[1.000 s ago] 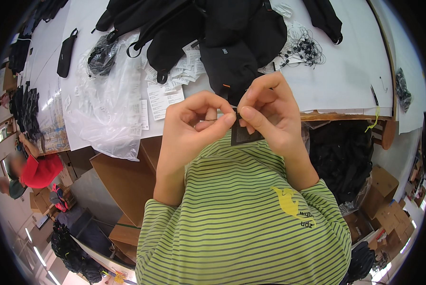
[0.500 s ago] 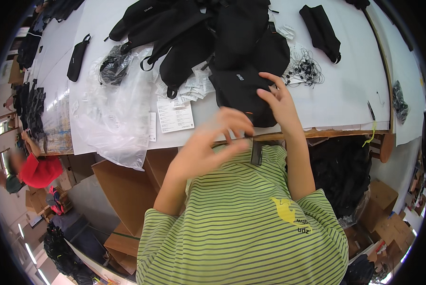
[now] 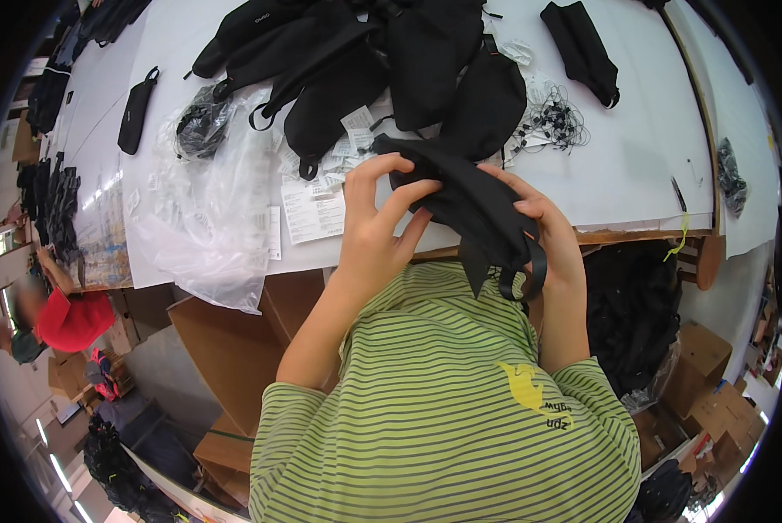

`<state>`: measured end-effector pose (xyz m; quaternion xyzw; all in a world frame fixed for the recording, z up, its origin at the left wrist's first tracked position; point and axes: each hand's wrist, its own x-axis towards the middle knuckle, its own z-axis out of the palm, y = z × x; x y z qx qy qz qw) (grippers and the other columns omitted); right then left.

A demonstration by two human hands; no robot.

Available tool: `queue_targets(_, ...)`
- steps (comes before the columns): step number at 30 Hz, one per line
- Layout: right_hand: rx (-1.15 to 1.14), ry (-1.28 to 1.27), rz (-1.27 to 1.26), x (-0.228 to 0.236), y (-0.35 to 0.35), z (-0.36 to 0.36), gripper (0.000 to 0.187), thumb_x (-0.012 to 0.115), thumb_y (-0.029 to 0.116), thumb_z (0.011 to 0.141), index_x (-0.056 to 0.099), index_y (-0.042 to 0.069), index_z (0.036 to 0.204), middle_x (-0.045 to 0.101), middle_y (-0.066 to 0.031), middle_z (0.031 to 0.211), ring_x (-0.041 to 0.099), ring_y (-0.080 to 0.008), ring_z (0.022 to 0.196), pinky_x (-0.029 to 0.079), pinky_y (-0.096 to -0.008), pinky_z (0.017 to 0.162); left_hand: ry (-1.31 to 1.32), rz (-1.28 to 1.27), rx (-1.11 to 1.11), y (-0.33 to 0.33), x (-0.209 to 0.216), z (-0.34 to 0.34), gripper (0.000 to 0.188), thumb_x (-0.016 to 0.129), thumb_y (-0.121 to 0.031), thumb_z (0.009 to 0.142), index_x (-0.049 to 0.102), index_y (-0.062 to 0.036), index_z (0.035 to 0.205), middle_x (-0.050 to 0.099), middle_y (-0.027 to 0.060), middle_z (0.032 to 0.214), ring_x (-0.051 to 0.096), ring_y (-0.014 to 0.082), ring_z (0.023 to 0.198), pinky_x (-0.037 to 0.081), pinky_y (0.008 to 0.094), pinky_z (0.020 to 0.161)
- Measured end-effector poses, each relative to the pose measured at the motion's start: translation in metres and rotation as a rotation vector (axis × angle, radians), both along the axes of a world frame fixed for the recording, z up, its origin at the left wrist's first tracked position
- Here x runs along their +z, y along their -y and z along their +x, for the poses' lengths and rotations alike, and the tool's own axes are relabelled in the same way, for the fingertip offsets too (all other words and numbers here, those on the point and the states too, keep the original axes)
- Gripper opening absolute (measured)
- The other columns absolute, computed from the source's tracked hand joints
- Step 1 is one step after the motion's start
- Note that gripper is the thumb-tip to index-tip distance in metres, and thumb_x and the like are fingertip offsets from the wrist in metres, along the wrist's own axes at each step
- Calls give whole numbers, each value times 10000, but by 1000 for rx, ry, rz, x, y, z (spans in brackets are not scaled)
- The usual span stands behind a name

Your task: Attaching labels and finishing components to small black soft goods/bags on a factory workbench.

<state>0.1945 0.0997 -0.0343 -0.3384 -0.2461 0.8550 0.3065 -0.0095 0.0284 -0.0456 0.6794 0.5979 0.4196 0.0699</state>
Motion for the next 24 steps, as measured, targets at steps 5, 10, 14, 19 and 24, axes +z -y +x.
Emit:
queue_targets(5, 15, -252, -178, -6, 8, -3, 608, 427, 97, 772, 385, -78, 1352, 501, -203, 1302, 587, -184, 1084, 479, -281, 933, 240, 86, -31, 1, -1, 7, 413, 693, 68, 584, 635, -53, 974, 595, 106, 1060, 547, 290, 1007, 423, 378, 850)
queue_targets(10, 77, -338, -237, -18, 17, -3, 561, 417, 107, 788, 408, -50, 1326, 513, -175, 1274, 593, -179, 1051, 478, -266, 916, 69, 74, -40, 8, -1, 4, 374, 650, 79, 550, 637, -41, 904, 628, 69, 1001, 566, 284, 980, 428, 363, 845)
queue_targets(14, 306, 282, 198, -38, 0, 7, 382, 522, 234, 860, 561, 28, 1179, 557, -72, 1149, 563, -148, 979, 433, -235, 853, -114, -100, -206, 14, 12, -2, 299, 626, 54, 601, 627, -29, 888, 654, 47, 970, 578, 253, 980, 433, 381, 867)
queue_targets(19, 280, 625, 850, 16, 1, 3, 261, 692, 259, 789, 653, 86, 980, 532, -31, 994, 522, -154, 909, 414, -292, 799, -136, -449, -480, 43, 12, -5, 181, 647, -43, 757, 596, -34, 931, 637, 90, 995, 577, 296, 997, 440, 421, 902)
queue_targets(24, 692, 772, 1257, 32, 10, 0, 247, 715, 173, 707, 646, 68, 920, 529, -53, 939, 528, -225, 912, 433, -333, 787, -3, -782, -682, 45, 19, -7, 138, 583, -147, 879, 594, -73, 995, 616, 90, 917, 581, 315, 781, 446, 378, 796)
